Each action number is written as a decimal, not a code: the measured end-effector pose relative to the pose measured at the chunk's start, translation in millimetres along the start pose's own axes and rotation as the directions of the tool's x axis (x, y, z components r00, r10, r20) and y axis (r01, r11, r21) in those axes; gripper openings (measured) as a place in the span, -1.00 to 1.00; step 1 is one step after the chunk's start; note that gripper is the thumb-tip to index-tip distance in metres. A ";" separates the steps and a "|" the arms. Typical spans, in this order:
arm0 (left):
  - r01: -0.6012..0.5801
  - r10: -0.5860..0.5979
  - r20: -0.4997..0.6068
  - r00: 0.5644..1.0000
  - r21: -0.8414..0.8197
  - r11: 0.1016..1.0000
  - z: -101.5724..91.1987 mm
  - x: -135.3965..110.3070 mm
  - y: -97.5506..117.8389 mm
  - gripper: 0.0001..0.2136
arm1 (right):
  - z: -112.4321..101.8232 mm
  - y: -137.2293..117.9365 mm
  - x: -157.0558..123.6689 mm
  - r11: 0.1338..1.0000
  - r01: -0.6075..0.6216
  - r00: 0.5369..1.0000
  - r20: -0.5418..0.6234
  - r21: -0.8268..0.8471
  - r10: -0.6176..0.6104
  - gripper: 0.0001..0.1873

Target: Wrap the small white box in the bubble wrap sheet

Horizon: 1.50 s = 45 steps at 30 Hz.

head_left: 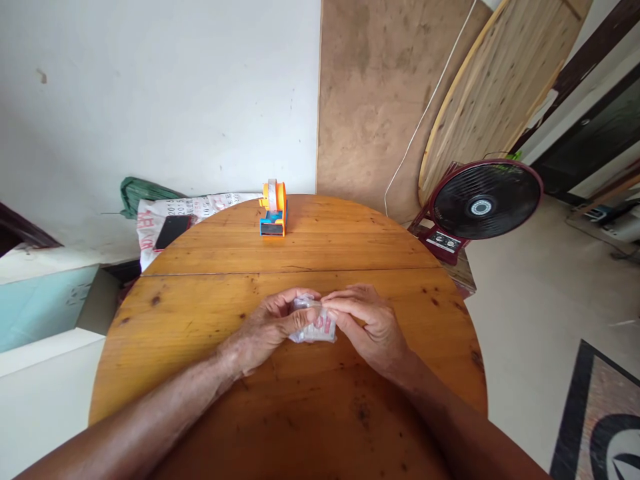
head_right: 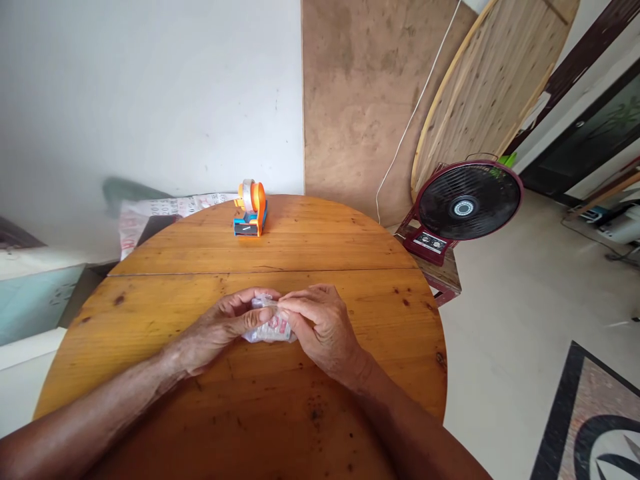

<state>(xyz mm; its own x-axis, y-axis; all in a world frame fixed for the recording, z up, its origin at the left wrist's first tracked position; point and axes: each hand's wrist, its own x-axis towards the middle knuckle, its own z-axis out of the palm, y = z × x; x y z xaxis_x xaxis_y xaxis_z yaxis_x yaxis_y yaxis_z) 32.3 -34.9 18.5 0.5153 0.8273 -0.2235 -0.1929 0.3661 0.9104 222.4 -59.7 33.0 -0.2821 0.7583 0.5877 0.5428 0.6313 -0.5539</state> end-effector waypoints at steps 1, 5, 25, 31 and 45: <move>0.009 -0.009 0.007 1.000 -0.016 1.000 -0.2 -0.3 0.2 -0.69 | 0.6 1.0 -0.4 0.999 0.035 0.999 0.003 -0.036 -0.035 -0.80; 0.033 -0.032 0.028 0.999 -0.071 0.997 -2.2 -1.0 0.1 -0.74 | 2.1 2.7 -2.3 0.971 0.166 0.986 0.032 -0.170 -0.163 -0.76; 0.008 -0.010 -0.008 1.000 -0.259 0.966 -2.6 0.9 4.0 -0.74 | -4.1 -5.0 -1.2 0.990 -0.144 0.988 0.052 0.001 0.144 -0.34; -0.025 0.030 0.026 0.999 -0.177 0.984 -3.3 0.5 2.1 -0.75 | 3.8 -1.7 -3.2 0.985 -0.166 0.974 0.147 -0.056 0.172 -0.29; -0.232 0.291 -0.131 0.948 0.343 0.910 -9.1 1.3 1.4 -0.75 | 0.0 -4.5 -0.8 0.932 -0.350 0.845 0.398 -0.089 0.356 -0.25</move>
<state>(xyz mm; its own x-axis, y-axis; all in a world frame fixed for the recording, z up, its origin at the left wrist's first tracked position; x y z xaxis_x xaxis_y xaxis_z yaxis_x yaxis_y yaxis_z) 25.1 -29.4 16.3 0.3231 0.9463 0.0071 -0.0090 -0.0044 0.9999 220.1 -63.1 35.0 -0.3607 0.9304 0.0650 0.6751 0.3086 -0.6701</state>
